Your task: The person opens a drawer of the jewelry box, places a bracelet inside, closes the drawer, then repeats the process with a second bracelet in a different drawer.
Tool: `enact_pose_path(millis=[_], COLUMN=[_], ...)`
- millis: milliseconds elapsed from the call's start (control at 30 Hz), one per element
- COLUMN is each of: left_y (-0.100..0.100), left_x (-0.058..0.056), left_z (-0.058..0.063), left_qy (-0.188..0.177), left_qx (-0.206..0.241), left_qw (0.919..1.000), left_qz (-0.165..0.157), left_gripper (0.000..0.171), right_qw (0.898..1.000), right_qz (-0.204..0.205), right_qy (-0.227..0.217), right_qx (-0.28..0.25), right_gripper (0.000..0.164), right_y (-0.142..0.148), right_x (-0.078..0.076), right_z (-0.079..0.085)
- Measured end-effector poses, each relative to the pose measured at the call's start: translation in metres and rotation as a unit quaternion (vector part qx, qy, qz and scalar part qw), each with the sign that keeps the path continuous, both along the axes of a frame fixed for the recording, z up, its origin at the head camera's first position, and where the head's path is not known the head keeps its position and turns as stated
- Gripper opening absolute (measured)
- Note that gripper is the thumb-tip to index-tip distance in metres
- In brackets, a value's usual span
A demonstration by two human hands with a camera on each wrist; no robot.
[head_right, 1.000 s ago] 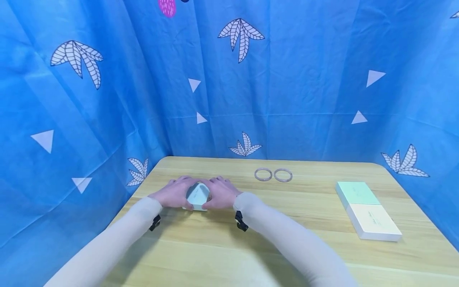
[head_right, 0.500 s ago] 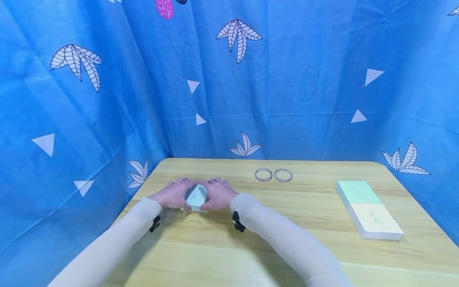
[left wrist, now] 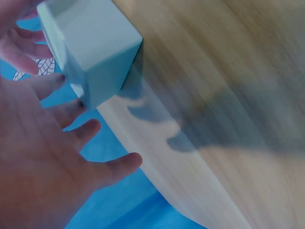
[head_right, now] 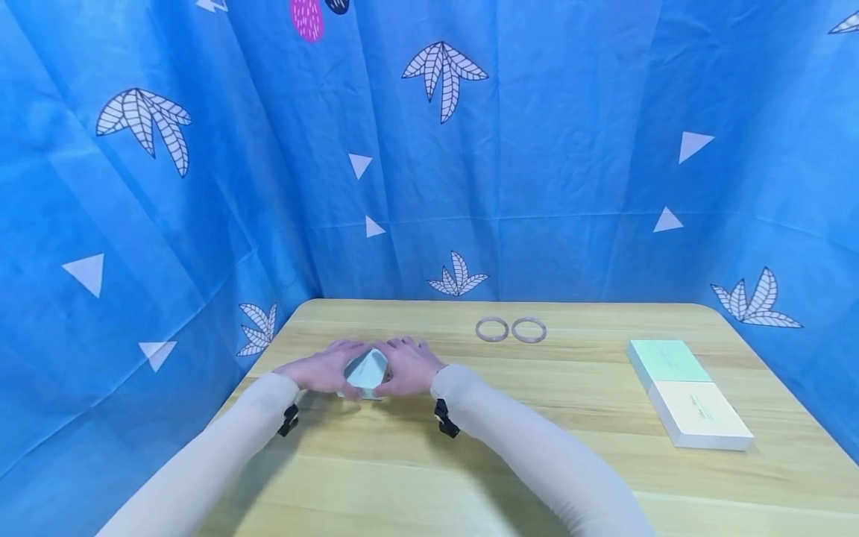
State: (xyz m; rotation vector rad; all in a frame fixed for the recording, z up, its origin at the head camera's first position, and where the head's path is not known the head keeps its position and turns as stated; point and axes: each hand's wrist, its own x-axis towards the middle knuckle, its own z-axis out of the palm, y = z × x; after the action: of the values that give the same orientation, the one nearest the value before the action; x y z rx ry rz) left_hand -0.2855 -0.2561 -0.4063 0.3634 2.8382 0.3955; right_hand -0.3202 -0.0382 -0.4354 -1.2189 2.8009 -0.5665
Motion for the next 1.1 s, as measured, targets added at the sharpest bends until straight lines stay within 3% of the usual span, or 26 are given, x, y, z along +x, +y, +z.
enact_pose_path(millis=[100, 200, 367, 500, 733, 1100], left_y=[0.002, 0.006, 0.012, 0.014, 0.014, 0.011], left_x=[-0.001, -0.003, -0.011, -0.017, -0.024, -0.023], left_z=[0.0, -0.001, -0.015, -0.024, -0.032, -0.041], left_qy=[0.0, 0.023, 0.068, 0.083, 0.095, 0.095], left_qx=[0.01, 0.01, -0.016, -0.031, -0.045, -0.039], left_qw=[0.9999, 0.9995, 0.9969, 0.9952, 0.9931, 0.9927], left_qz=[0.009, 0.018, 0.036, 0.041, 0.051, 0.064], left_gripper=[0.094, 0.088, 0.083, 0.079, 0.075, 0.068], right_qw=[1.0, 1.0, 1.0, 1.0, 1.0, 0.999], right_qz=[0.0, -0.003, -0.007, -0.012, -0.025, -0.035], right_qy=[0.005, 0.004, 0.002, -0.001, -0.004, -0.013], right_qx=[0.004, 0.006, 0.004, 0.007, 0.005, 0.018], right_gripper=[0.096, 0.097, 0.099, 0.1, 0.099, 0.101], right_y=[0.004, 0.01, 0.021, 0.03, 0.045, 0.065], right_x=[0.001, 0.001, 0.001, 0.002, 0.003, 0.002], right_z=[0.001, 0.001, 0.001, 0.0, -0.002, -0.005])
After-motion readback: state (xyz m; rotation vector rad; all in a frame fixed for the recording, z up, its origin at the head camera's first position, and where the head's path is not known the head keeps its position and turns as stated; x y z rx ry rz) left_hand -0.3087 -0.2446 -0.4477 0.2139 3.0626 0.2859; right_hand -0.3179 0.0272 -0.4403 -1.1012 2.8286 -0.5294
